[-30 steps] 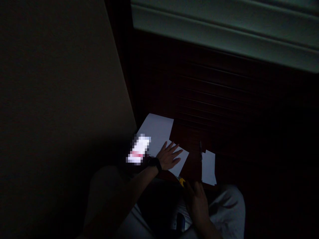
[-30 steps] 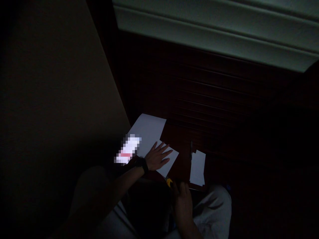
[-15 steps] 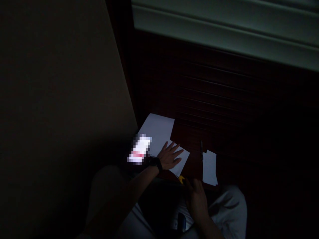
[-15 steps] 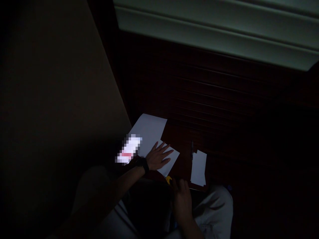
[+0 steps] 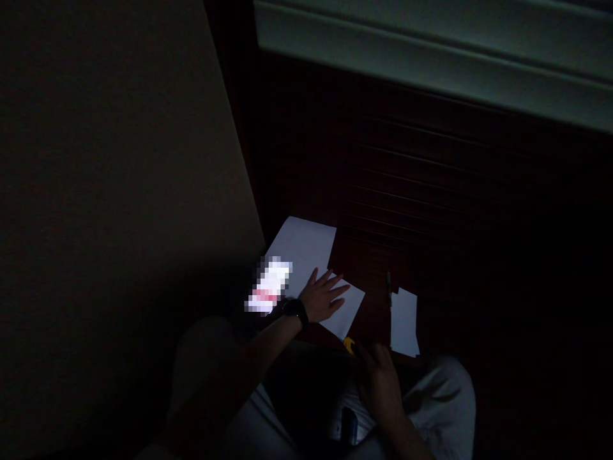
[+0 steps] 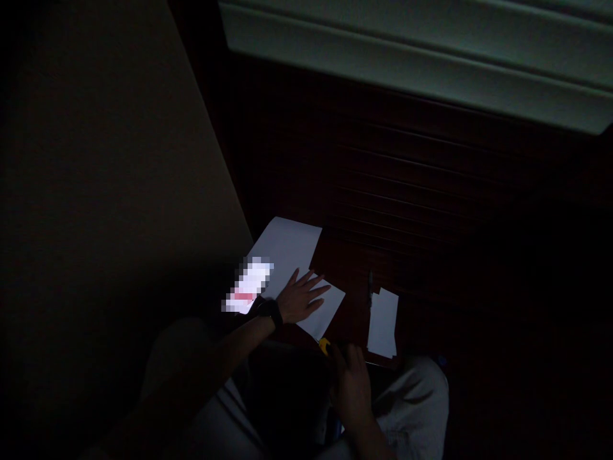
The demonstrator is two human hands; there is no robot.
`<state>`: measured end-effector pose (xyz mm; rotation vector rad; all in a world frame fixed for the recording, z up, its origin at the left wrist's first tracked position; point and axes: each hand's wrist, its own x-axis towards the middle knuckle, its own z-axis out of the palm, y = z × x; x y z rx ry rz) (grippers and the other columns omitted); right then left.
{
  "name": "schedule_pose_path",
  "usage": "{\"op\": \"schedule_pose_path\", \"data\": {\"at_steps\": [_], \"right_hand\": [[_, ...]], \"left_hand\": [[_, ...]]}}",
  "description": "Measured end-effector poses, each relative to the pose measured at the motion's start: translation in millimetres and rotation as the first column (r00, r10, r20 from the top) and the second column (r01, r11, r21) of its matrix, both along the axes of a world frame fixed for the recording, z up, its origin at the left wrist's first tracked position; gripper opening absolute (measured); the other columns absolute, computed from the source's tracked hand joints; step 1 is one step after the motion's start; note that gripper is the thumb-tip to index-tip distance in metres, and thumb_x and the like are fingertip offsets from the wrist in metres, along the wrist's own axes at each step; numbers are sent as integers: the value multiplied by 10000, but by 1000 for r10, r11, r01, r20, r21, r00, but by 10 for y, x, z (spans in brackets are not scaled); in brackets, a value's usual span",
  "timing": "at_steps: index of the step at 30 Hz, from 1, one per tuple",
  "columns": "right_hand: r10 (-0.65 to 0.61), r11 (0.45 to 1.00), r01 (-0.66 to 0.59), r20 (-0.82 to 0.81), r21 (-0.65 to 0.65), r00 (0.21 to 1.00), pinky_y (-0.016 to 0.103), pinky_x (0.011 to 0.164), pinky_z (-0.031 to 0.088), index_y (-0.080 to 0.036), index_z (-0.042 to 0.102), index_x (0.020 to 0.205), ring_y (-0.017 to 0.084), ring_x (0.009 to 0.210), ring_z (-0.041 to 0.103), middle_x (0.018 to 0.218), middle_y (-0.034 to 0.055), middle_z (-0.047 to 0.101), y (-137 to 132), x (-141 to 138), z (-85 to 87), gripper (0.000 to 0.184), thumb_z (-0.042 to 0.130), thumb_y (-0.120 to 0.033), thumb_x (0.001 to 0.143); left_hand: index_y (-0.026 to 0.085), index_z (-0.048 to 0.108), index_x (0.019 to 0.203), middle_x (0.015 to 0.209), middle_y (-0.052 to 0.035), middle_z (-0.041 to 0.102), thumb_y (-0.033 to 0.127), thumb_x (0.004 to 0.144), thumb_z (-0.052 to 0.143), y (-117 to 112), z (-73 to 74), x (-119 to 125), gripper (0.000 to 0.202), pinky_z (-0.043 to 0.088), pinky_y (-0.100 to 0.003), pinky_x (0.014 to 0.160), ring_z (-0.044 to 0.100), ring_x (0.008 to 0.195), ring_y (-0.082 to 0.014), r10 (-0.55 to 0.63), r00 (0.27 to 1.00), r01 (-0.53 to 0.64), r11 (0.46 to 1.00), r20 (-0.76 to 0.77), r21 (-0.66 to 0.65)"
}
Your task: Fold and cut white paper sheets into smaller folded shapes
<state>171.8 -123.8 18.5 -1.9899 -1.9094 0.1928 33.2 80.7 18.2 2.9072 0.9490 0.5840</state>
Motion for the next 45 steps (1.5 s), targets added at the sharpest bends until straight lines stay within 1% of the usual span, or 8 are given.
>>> {"op": "schedule_pose_path", "data": {"at_steps": [7,13,18,23,26,34,40,45], "right_hand": [[-8,999,7,32,37,999,394,758,434,-261,479,1254,254,905,483,998,96,516,-30,8,-56,460,470,-120,817],[-4,998,0,62,64,998,404,759,430,-266,462,1273,267,917,471,1006,102,512,-70,22,-104,511,487,-104,789],[-11,1000,9,79,23,997,411,758,417,-241,467,1266,258,882,458,958,98,498,-62,18,-110,503,472,-87,787],[2,999,-5,69,48,998,397,749,413,-252,464,1264,254,877,456,961,96,497,-38,10,-116,503,470,-84,790],[2,999,-4,85,32,996,390,738,415,-244,463,1265,255,876,454,955,96,494,-62,18,-128,499,473,-90,791],[-3,1000,3,118,3,993,395,779,411,-228,482,1250,252,889,451,972,95,492,-38,0,-89,493,485,-87,777],[-15,999,11,106,41,994,390,725,424,-244,482,1250,252,859,458,945,92,494,-36,-8,-89,502,479,-91,772],[-11,1000,9,101,17,995,379,732,423,-237,491,1245,248,863,460,945,88,494,-31,-32,-32,534,488,-58,743]], "left_hand": [[369,403,1303,1412,20,361,471,872,361,-2,4,3,444,35,-566,1058,223,1323,-281,4,1000,-4,1000,-15,19],[370,399,1304,1416,19,354,472,880,340,-4,8,-4,441,37,-569,1056,207,1329,-280,2,1000,-2,1000,-14,14],[368,396,1308,1419,14,348,473,879,341,-8,-1,1,445,39,-567,1056,209,1328,-283,1,1000,-1,1000,-9,17],[365,401,1306,1414,7,357,470,877,350,-8,-5,4,445,38,-572,1053,229,1320,-286,-2,1000,2,1000,-4,22],[364,398,1309,1414,7,356,467,880,345,-8,1,1,444,42,-572,1053,227,1320,-285,-1,1000,1,1000,-1,19],[368,395,1311,1420,14,346,474,881,330,-10,5,7,447,46,-569,1057,206,1328,-285,-2,1000,2,1000,-13,11],[373,384,1314,1418,18,349,474,883,324,-8,9,8,447,46,-566,1058,210,1328,-278,-3,1000,4,1000,-18,22],[369,389,1311,1416,14,353,472,884,324,-12,16,3,444,49,-564,1058,207,1329,-278,-1,1000,2,1000,-20,16]]}}
